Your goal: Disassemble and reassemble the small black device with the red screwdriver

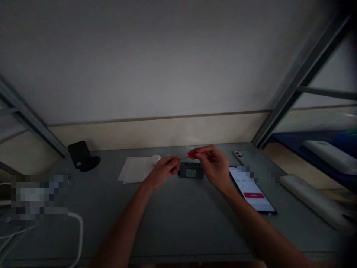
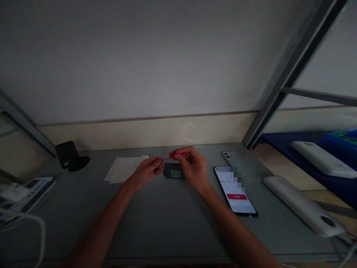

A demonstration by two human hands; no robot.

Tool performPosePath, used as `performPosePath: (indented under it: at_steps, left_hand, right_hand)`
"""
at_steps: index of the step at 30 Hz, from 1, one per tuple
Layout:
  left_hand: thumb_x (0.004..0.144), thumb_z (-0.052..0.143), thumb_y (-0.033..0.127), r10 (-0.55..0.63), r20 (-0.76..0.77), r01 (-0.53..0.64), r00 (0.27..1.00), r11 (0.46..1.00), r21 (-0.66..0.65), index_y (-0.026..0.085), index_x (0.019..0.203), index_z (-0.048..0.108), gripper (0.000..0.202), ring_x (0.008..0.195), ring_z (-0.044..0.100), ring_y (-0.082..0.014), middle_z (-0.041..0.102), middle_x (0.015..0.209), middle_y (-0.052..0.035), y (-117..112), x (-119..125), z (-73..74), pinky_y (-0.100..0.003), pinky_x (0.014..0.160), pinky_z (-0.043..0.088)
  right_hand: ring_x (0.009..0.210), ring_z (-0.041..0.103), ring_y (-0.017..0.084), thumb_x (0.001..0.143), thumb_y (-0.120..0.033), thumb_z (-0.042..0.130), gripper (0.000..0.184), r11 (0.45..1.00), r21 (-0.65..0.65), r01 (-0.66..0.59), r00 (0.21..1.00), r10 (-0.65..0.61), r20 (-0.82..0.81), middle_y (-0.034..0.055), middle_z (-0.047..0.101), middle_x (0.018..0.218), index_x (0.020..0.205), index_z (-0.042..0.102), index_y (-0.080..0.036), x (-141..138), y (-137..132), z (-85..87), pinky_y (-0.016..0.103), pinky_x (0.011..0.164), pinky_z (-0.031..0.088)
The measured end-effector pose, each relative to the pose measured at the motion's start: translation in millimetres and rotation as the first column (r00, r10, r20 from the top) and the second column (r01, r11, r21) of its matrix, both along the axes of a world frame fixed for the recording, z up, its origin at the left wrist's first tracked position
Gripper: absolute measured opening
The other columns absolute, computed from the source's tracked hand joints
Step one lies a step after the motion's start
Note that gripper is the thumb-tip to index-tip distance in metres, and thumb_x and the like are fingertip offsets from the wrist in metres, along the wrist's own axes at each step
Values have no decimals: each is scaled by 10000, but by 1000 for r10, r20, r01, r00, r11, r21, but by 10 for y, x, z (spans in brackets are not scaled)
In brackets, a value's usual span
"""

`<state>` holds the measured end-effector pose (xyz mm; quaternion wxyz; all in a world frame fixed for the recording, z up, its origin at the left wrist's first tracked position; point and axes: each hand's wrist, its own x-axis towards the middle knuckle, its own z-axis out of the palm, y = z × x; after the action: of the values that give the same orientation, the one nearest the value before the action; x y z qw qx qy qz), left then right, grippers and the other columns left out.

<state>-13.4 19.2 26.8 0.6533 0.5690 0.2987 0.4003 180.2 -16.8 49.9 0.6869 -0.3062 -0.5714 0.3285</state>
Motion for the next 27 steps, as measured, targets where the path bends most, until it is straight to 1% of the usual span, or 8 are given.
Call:
performPosePath:
  at_steps: [3,7,10,12,14,18,23,27]
  left_hand:
    - [898,632,509,96,-76,-87,993,990,114,158,884,600,353,630,415,-95,481,725,27,-64,80,70,-235,596,319]
    - [944,576,463,267,-160,-208,950,927,311,170,978,645,303,742,516,-132,578,807,-3,-168,325,204,-246,688,397]
    - [975,525,438,299,-201,-203,933,896,395,175,1023,661,300,837,583,-166,656,909,-38,-184,597,290,-268,763,449]
    - [989,508,402,331,-237,-200,914,872,447,178,1037,673,283,903,611,-186,690,973,-57,-152,766,320,-290,823,469]
    - [994,508,363,390,-291,-204,874,836,509,184,1024,689,257,966,615,-206,710,1012,-69,-107,889,321,-321,889,470]
    - [992,519,306,491,-386,-205,781,786,584,197,1024,705,218,1056,593,-242,733,1041,-78,-71,961,264,-377,956,447]
    - [932,626,244,539,-463,-159,703,755,637,212,982,720,111,1067,578,-254,738,987,-58,-158,887,221,-417,978,401]
    - [886,696,230,575,-516,-109,636,728,677,236,923,742,60,1090,532,-274,732,964,-40,-244,850,239,-437,968,356]
  right_hand:
    - [844,753,185,881,-250,712,88,996,54,65,996,-68,55,49,774,915,929,654,-205,49,-20,31,342,798,612]
    - [779,742,175,892,-264,702,87,968,157,197,974,-212,85,33,762,879,954,665,-216,171,-61,166,338,748,612]
    - [706,722,159,900,-271,688,84,923,218,316,943,-331,35,17,742,836,963,664,-221,308,-48,258,324,701,605]
    - [685,714,154,898,-273,688,89,894,215,392,915,-403,8,10,729,812,965,664,-218,405,2,272,318,690,597]
    - [671,707,150,892,-284,691,102,882,183,435,897,-442,-4,4,719,784,962,663,-214,486,76,247,310,677,591]
    - [640,688,140,883,-325,694,144,913,85,399,917,-399,-17,5,707,748,947,655,-202,557,204,171,287,634,575]
    - [608,661,137,879,-379,687,208,964,-68,256,966,-258,-25,14,688,716,934,644,-183,551,234,176,280,585,564]
    - [581,635,128,865,-400,695,234,977,-124,171,985,-167,42,9,674,707,927,649,-180,562,230,165,274,572,546]
